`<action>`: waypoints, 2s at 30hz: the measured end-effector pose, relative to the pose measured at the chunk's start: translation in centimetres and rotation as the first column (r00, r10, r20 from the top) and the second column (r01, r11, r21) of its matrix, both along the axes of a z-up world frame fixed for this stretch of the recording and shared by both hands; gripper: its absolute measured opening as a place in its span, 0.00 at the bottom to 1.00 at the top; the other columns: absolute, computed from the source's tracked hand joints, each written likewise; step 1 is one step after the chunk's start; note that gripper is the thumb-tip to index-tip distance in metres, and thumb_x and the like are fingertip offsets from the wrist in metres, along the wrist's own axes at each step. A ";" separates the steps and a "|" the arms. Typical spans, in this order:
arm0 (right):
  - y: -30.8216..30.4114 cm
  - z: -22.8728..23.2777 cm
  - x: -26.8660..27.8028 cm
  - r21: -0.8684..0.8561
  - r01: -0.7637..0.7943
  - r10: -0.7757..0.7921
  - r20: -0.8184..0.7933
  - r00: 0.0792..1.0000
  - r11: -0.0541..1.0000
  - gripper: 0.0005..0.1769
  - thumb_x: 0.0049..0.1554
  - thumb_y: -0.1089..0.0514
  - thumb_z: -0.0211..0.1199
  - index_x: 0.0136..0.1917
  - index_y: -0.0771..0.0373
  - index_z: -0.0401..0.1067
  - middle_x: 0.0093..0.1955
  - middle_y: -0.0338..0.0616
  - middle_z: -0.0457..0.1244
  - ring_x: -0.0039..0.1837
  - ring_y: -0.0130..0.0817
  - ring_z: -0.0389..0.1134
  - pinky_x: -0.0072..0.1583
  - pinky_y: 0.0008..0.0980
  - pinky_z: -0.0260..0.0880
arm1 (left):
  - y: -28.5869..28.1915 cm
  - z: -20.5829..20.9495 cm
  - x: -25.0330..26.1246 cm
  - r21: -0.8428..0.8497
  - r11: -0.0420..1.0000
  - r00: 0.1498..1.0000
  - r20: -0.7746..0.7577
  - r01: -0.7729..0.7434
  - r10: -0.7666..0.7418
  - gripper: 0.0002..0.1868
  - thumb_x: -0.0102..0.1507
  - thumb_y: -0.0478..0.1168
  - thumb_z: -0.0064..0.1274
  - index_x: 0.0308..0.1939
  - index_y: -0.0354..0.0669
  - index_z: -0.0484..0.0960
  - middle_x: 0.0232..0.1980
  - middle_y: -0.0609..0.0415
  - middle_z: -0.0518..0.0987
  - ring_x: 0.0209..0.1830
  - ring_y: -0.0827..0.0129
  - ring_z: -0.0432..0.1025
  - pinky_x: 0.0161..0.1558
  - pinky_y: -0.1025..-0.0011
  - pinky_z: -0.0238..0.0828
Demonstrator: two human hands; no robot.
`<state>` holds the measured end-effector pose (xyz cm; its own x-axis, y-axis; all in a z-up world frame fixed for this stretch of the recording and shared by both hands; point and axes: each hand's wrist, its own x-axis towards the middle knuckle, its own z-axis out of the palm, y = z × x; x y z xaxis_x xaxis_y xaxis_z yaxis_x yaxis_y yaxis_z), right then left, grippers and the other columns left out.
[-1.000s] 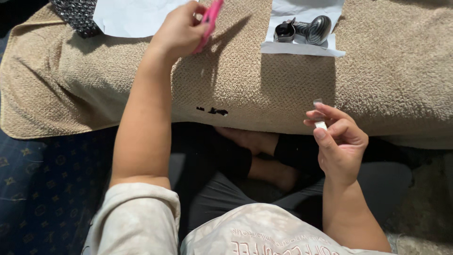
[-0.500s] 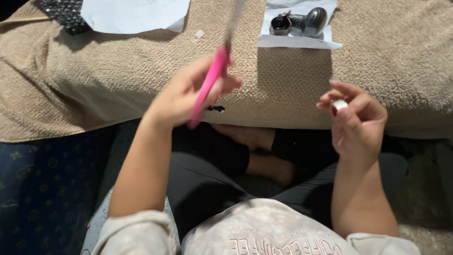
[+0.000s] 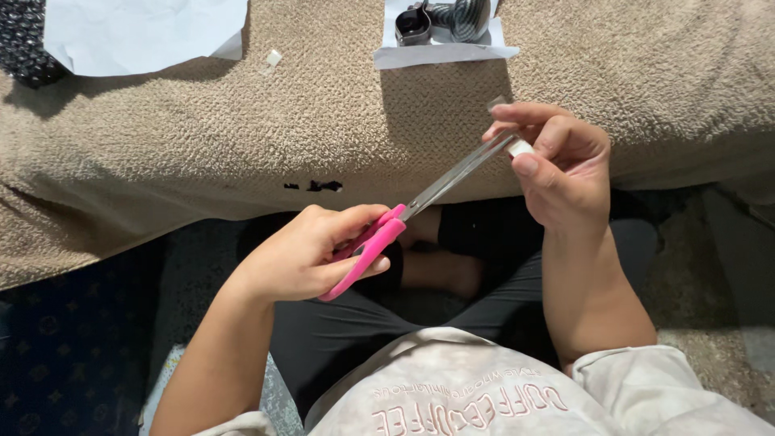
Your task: The person sits on the floor and wraps a small object in white paper. They cut a piece of paper with scissors, fold the paper around the object, and secure the folds with pieces of tape, pressing the wrapped package flat at the end.
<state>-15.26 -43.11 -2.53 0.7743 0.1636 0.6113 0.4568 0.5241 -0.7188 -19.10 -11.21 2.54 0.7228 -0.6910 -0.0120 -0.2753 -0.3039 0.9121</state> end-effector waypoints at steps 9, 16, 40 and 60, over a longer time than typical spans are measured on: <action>-0.4 -0.3 -0.3 -0.015 0.010 -0.010 -0.001 1.000 1.000 0.13 0.62 0.69 0.68 0.38 0.63 0.68 0.65 0.57 0.68 0.63 0.40 0.72 0.66 0.36 0.71 | -0.6 0.0 0.5 -0.006 1.000 1.000 0.003 0.022 -0.022 0.21 0.62 0.38 0.63 0.58 0.40 0.79 0.24 0.60 0.79 0.20 0.82 0.65 0.24 0.79 0.63; -0.4 -0.1 -0.5 -0.010 0.000 0.000 -0.020 1.000 1.000 0.13 0.62 0.70 0.68 0.39 0.63 0.67 0.65 0.57 0.67 0.63 0.39 0.72 0.64 0.35 0.75 | -0.7 -0.2 0.9 0.002 0.999 0.999 -0.013 0.044 -0.043 0.18 0.62 0.39 0.63 0.56 0.40 0.80 0.24 0.60 0.79 0.20 0.82 0.64 0.24 0.79 0.62; 0.1 0.2 -0.9 -0.118 0.041 -0.039 0.016 0.999 0.992 0.16 0.60 0.71 0.69 0.34 0.63 0.67 0.69 0.55 0.66 0.62 0.36 0.72 0.64 0.33 0.75 | -0.6 -1.5 1.0 0.061 0.993 0.995 -0.033 0.098 -0.096 0.19 0.62 0.40 0.64 0.54 0.41 0.79 0.28 0.57 0.81 0.24 0.79 0.67 0.28 0.77 0.66; -16.8 0.6 9.5 -0.316 0.910 -0.244 0.936 0.254 -0.267 0.14 0.58 0.51 0.79 0.43 0.63 0.79 0.80 0.46 0.56 0.76 0.37 0.61 0.75 0.36 0.68 | 4.6 1.7 11.2 0.111 0.548 0.442 0.731 -0.829 0.520 0.14 0.65 0.40 0.59 0.50 0.34 0.85 0.26 0.50 0.82 0.21 0.68 0.77 0.26 0.70 0.74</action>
